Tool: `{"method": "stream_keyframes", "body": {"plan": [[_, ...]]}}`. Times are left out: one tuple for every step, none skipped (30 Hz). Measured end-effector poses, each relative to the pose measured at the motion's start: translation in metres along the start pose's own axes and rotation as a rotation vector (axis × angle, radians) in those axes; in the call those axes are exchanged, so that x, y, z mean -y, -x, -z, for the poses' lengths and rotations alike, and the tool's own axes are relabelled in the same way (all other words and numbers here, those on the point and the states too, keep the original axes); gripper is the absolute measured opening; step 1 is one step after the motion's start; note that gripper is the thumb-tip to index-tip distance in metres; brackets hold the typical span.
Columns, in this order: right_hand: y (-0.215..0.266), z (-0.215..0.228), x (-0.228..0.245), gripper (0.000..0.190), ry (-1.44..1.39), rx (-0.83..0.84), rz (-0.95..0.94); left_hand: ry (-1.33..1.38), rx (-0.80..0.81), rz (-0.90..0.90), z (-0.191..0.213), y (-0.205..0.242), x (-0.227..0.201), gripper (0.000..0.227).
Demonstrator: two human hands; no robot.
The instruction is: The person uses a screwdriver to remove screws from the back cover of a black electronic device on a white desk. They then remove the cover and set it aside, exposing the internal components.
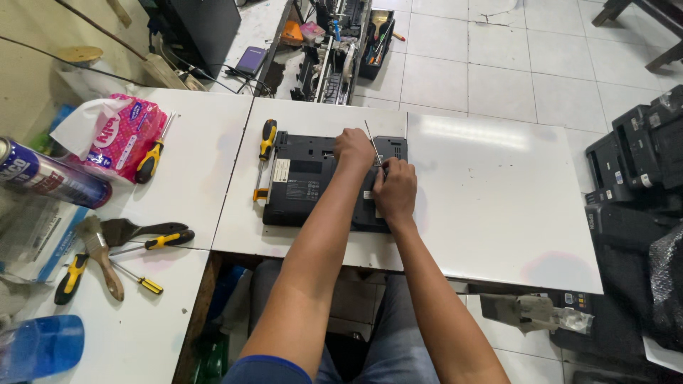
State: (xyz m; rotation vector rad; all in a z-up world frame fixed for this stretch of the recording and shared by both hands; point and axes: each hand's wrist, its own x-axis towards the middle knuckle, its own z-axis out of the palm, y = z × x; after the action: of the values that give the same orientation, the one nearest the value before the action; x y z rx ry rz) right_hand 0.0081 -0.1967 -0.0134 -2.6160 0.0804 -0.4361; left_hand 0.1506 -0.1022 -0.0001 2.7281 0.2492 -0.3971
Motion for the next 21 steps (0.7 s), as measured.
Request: {"method": "stream_keyframes", "body": {"plan": [[0.0, 0.0, 0.0, 0.012, 0.0, -0.001, -0.002, -0.001, 0.001, -0.001, 0.0, -0.002, 0.003, 0.016], [0.0, 0.001, 0.001, 0.011, -0.002, -0.002, -0.002, 0.007, 0.01, -0.007, 0.001, -0.004, 0.007, 0.016], [0.0, 0.001, 0.001, 0.011, -0.004, -0.004, -0.003, 0.015, 0.019, -0.012, 0.002, -0.005, 0.012, 0.017], [0.0, 0.001, 0.0, 0.011, -0.004, -0.005, -0.003, 0.015, 0.018, -0.013, 0.014, 0.004, 0.013, 0.017], [0.0, 0.001, 0.0, 0.011, -0.006, -0.002, -0.003, 0.019, 0.026, -0.036, 0.026, 0.013, 0.015, 0.018], [0.0, 0.0, 0.0, 0.012, -0.011, 0.003, -0.001, 0.024, 0.034, -0.056, 0.039, 0.022, 0.018, 0.019], [-0.001, 0.003, 0.0, 0.012, -0.012, 0.004, 0.003, 0.025, 0.031, -0.053, 0.03, 0.022, 0.029, 0.019], [0.0, 0.004, 0.001, 0.015, -0.023, -0.02, 0.026, 0.043, -0.118, -0.13, 0.02, 0.023, 0.044, 0.019], [0.002, 0.005, 0.003, 0.021, -0.034, -0.044, 0.049, 0.06, -0.266, -0.207, 0.011, 0.026, 0.059, 0.019], [0.001, 0.005, 0.002, 0.021, -0.041, -0.043, 0.059, 0.059, -0.275, -0.2, 0.004, 0.034, 0.076, 0.019], [0.001, 0.004, 0.002, 0.022, -0.021, -0.03, 0.086, 0.014, -0.43, -0.342, -0.003, 0.043, 0.094, 0.021], [0.003, 0.004, -0.001, 0.022, 0.003, -0.017, 0.109, -0.032, -0.58, -0.488, -0.013, 0.053, 0.11, 0.026], [0.005, 0.001, -0.004, 0.022, 0.001, -0.017, 0.114, -0.033, -0.584, -0.484, -0.015, 0.073, 0.12, 0.026], [0.003, -0.001, -0.006, 0.018, 0.005, 0.004, 0.13, -0.034, -0.599, -0.535, -0.015, 0.091, 0.129, 0.033], [0.001, -0.004, -0.008, 0.014, 0.009, 0.026, 0.145, -0.035, -0.613, -0.586, -0.016, 0.108, 0.139, 0.041], [-0.003, -0.003, -0.005, 0.014, 0.012, 0.037, 0.151, -0.029, -0.609, -0.575, -0.013, 0.112, 0.139, 0.041], [-0.006, -0.003, -0.002, 0.015, 0.014, 0.06, 0.184, -0.049, -0.646, -0.579, -0.01, 0.115, 0.14, 0.038], [-0.007, 0.0, -0.002, 0.015, 0.021, 0.086, 0.215, -0.063, -0.678, -0.581, -0.011, 0.122, 0.138, 0.036], [-0.002, 0.001, -0.005, 0.015, 0.029, 0.103, 0.218, -0.052, -0.669, -0.569, -0.019, 0.127, 0.138, 0.036], [-0.011, 0.001, -0.002, 0.016, -0.017, 0.095, 0.281, -0.065, -0.636, -0.577, -0.017, 0.122, 0.138, 0.035], [-0.02, 0.002, 0.002, 0.018, -0.064, 0.088, 0.344, -0.077, -0.602, -0.585, -0.015, 0.118, 0.137, 0.035]]}}
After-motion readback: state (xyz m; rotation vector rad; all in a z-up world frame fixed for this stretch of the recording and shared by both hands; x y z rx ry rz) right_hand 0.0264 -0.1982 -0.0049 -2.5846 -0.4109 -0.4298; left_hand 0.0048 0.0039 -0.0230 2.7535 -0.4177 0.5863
